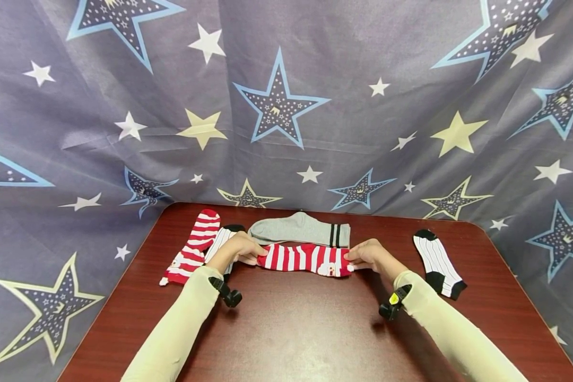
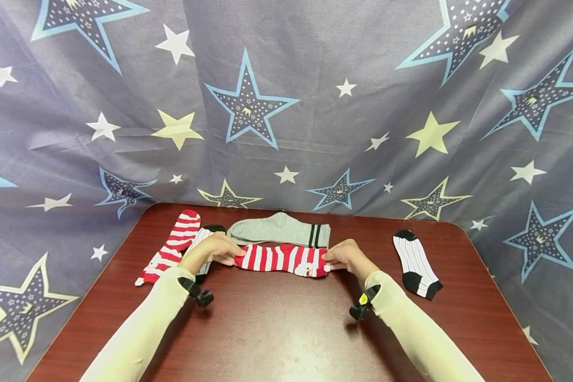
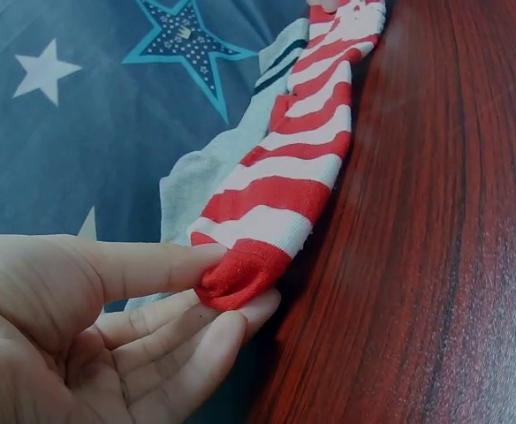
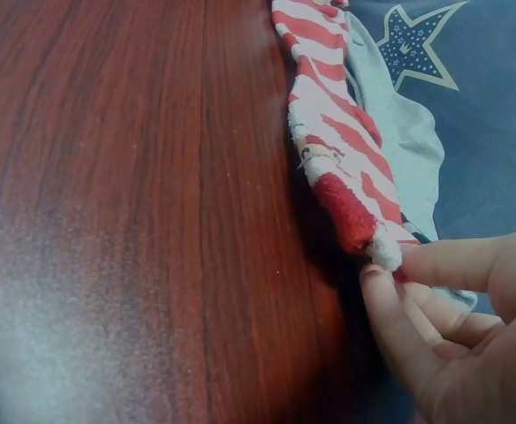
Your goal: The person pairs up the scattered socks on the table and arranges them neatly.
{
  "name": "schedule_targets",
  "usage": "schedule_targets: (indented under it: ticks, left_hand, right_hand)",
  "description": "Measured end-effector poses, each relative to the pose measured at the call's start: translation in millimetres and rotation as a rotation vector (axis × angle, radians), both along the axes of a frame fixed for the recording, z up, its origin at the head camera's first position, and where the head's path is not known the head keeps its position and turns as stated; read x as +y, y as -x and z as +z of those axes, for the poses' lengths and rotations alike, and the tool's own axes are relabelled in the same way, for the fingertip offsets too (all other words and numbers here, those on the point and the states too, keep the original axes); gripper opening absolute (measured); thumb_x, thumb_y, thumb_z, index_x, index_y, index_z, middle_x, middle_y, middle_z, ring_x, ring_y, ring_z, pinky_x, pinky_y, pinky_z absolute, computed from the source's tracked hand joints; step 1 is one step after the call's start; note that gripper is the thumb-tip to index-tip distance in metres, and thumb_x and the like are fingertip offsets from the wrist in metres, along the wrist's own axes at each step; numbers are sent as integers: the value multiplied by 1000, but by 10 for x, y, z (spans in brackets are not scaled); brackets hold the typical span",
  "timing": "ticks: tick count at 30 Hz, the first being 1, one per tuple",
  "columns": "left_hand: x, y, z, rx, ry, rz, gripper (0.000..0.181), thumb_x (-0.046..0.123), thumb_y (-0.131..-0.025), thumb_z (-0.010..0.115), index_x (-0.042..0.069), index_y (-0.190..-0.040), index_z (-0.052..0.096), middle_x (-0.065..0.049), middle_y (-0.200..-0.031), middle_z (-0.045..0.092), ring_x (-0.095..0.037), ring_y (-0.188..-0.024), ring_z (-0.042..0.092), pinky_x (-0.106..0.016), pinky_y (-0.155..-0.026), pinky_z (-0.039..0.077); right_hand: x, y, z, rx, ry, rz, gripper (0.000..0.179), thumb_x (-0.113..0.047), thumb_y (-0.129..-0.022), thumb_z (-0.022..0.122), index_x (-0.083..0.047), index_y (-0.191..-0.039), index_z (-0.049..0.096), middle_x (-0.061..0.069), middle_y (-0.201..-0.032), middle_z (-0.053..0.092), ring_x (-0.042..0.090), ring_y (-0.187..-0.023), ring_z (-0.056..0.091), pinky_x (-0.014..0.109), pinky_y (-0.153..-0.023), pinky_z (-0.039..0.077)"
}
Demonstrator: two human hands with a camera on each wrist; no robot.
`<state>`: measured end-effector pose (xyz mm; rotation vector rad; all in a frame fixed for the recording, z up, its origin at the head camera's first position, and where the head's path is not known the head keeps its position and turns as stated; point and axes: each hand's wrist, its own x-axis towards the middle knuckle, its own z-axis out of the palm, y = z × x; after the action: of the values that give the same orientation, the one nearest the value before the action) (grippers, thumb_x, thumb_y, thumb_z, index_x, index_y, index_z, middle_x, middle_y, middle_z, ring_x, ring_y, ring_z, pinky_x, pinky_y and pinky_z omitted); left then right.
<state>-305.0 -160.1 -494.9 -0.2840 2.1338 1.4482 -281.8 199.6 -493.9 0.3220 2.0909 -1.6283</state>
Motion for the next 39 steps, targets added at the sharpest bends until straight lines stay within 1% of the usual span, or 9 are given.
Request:
schedule_targets:
  ticks: [5,9,14,19,23,29,34,39]
  left_hand:
    - [29,-21,17,24,35,17,21,-1,-79,82,4,-82,61,-1,-67,60,-11,-52,61,-22,-51,58]
    - [43,-17,0,32,60,27,25,-2,-78,83,5,-79,59,0,-64,58,-10,-49,59,-20,-48,55]
    - [63,-16,-4,35,96,30,27,-2,-77,83,5,-77,57,-1,-61,59,-10,-47,61,-19,-47,54]
    - [99,-32,6,48,142,36,29,-3,-77,83,6,-78,55,-1,-60,58,-9,-46,60,-18,-46,53]
    - [116,-47,6,45,156,46,31,-4,-76,84,6,-76,54,-1,-57,58,-9,-44,59,-17,-44,51]
    - [129,-57,8,67,183,53,31,-1,-74,86,7,-72,56,-1,-53,59,-9,-42,59,-18,-44,52]
    - [151,-49,2,93,252,38,31,3,-73,88,7,-68,57,-2,-51,60,-9,-41,59,-20,-46,53]
    - [180,-29,7,109,332,32,33,4,-71,90,6,-70,57,-3,-50,60,-10,-40,59,-22,-46,55]
  right_hand:
    - [-31,-8,-16,37,-35,5,13,7,-89,68,13,-98,62,1,-66,67,8,-61,63,25,-59,61]
    - [-54,-13,-21,62,-55,4,10,8,-87,69,11,-94,62,1,-66,67,9,-60,64,27,-59,61]
    - [-82,-12,-6,91,-91,7,9,9,-85,70,10,-90,62,1,-63,66,11,-58,64,30,-58,62]
    - [-96,-3,-1,96,-128,11,8,9,-85,70,9,-87,62,1,-62,65,11,-56,63,31,-58,62]
    - [-98,3,-13,96,-144,6,7,9,-84,71,9,-86,65,0,-61,63,10,-55,62,30,-58,62]
    - [-103,6,-16,112,-168,6,8,8,-83,73,11,-87,67,0,-61,62,10,-54,61,30,-56,62]
    - [-113,-1,-18,116,-190,-2,11,7,-82,75,13,-88,69,1,-60,63,10,-53,61,29,-54,61]
    - [-124,-3,-23,119,-221,-15,11,7,-81,77,12,-87,69,1,-58,63,10,-52,62,29,-54,61]
